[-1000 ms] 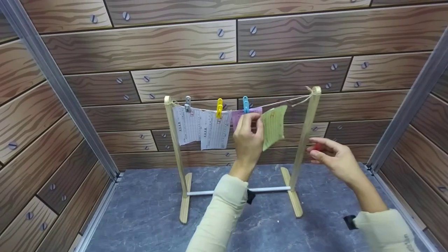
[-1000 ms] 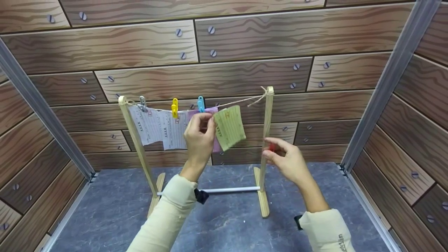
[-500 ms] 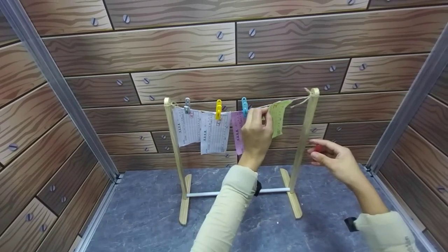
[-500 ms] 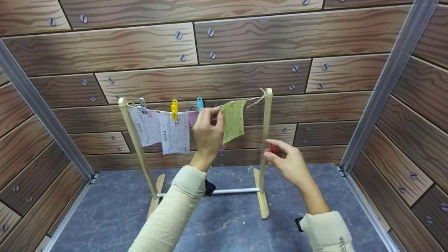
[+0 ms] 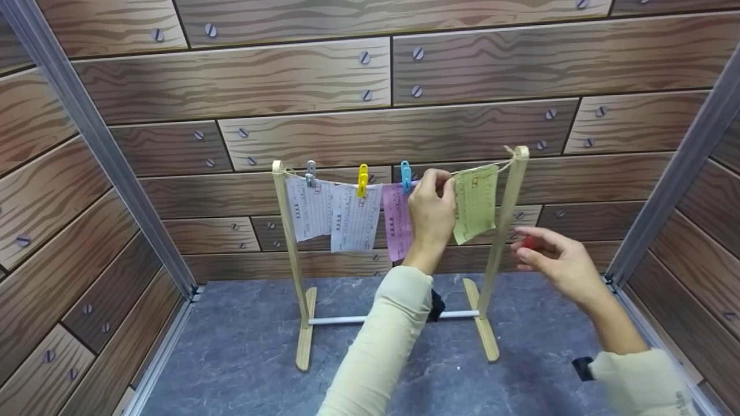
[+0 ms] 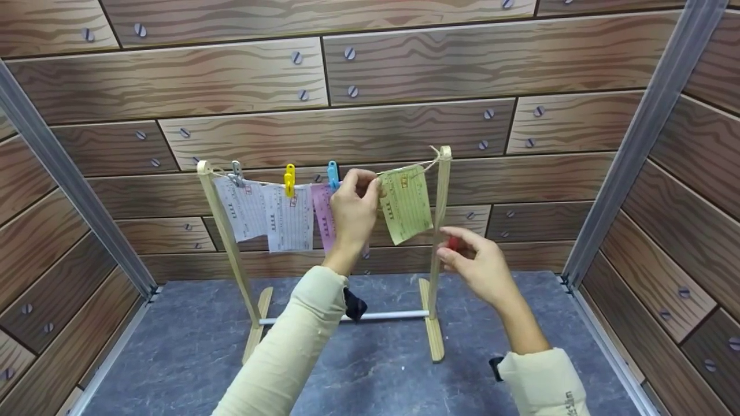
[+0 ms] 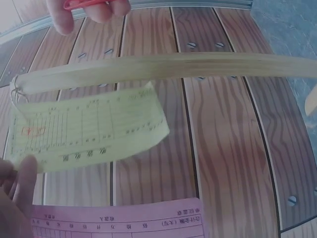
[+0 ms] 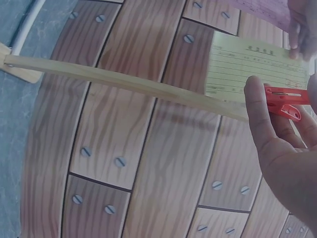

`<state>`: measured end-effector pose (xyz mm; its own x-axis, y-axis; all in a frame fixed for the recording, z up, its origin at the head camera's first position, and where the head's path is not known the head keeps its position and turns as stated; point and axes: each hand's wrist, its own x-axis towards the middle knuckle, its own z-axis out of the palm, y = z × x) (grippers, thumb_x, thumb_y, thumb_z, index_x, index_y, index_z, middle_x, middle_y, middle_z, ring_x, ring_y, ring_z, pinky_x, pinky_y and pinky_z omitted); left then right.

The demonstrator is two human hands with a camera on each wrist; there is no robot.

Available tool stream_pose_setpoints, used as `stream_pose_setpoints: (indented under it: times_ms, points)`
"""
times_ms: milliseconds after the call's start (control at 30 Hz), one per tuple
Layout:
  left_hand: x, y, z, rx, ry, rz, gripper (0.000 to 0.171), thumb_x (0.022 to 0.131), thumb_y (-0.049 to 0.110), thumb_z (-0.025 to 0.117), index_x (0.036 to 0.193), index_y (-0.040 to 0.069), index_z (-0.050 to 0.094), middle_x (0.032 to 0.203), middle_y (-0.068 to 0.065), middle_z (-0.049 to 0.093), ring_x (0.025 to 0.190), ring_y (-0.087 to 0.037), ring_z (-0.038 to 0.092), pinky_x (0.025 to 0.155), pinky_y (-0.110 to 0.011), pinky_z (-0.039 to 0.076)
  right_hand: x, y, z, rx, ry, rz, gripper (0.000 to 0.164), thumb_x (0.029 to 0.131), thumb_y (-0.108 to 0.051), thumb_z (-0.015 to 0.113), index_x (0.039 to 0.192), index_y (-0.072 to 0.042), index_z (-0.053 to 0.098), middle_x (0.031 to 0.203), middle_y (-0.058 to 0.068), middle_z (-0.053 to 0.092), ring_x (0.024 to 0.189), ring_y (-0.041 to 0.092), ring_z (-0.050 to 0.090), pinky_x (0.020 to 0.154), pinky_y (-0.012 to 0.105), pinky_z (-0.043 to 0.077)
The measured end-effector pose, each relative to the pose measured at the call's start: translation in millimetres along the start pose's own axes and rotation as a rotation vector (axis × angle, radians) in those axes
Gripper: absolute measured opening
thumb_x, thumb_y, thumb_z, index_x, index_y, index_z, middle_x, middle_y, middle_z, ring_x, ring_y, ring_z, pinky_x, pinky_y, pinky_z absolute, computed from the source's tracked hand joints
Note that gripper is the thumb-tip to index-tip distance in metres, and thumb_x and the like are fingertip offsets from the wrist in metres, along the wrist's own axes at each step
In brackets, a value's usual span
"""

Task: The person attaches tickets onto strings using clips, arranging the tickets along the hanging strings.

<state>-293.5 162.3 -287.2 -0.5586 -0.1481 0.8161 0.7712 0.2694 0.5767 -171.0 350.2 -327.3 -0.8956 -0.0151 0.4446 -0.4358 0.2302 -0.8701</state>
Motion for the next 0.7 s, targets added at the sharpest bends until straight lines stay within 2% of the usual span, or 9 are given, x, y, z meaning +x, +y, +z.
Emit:
stream_pose_setpoints:
  times_ms: [200, 400, 533, 600, 700]
  points:
    - [3.1, 4.5, 0.0, -0.1, -0.041, -0.142, 0.022, 0.084, -0.001, 0.067, 0.106, 0.0, 0.067, 0.079, -0.006, 0.068, 0.064, -0.003, 0.061, 0.059, -0.013, 0.047, 2.0, -12.5, 0.8, 0.005, -0.02, -0.007, 0.036, 0.089, 0.004, 0.059, 0.125, 0.007, 0.053, 0.101, 0.022, 0.062, 0.089, 0.019, 0.065, 0.071, 0.037, 0.053]
    - [5.6, 8.3, -0.5, -0.126, -0.063, -0.256, 0.017, 0.086, 0.0, 0.065, 0.103, 0.0, 0.07, 0.079, -0.007, 0.069, 0.061, -0.008, 0.065, 0.053, -0.014, 0.048, 4.0, -20.0, 1.8, -0.002, -0.027, -0.009, 0.037, 0.089, 0.005, 0.06, 0.125, 0.006, 0.054, 0.101, 0.019, 0.063, 0.089, 0.02, 0.065, 0.071, 0.036, 0.053]
    - [7.6, 9.5, -2.3, -0.126, -0.065, -0.273, 0.01, 0.086, 0.0, 0.065, 0.094, 0.001, 0.07, 0.079, -0.005, 0.069, 0.061, -0.008, 0.065, 0.054, -0.014, 0.048, 7.2, -26.8, 3.1, -0.029, -0.031, -0.019, 0.037, 0.089, 0.004, 0.06, 0.126, 0.007, 0.053, 0.1, 0.017, 0.063, 0.088, 0.02, 0.065, 0.071, 0.035, 0.053]
    - [8.4, 9.0, -3.3, -0.116, -0.07, -0.263, 0.007, 0.086, 0.0, 0.065, 0.091, 0.001, 0.07, 0.078, -0.004, 0.069, 0.061, -0.008, 0.064, 0.055, -0.014, 0.048, 10.4, -33.1, 4.5, -0.045, -0.027, -0.021, 0.039, 0.089, 0.004, 0.061, 0.127, 0.006, 0.052, 0.101, 0.021, 0.062, 0.088, 0.021, 0.065, 0.071, 0.035, 0.053]
    - [9.2, 8.4, -5.5, -0.034, -0.083, -0.24, 0.005, 0.087, 0.006, 0.066, 0.089, 0.006, 0.07, 0.075, 0.001, 0.068, 0.061, -0.004, 0.062, 0.057, -0.015, 0.046, 18.5, -47.2, 6.9, -0.058, -0.023, -0.029, 0.039, 0.089, 0.001, 0.061, 0.127, 0.005, 0.051, 0.104, 0.024, 0.061, 0.089, 0.025, 0.064, 0.073, 0.035, 0.053]
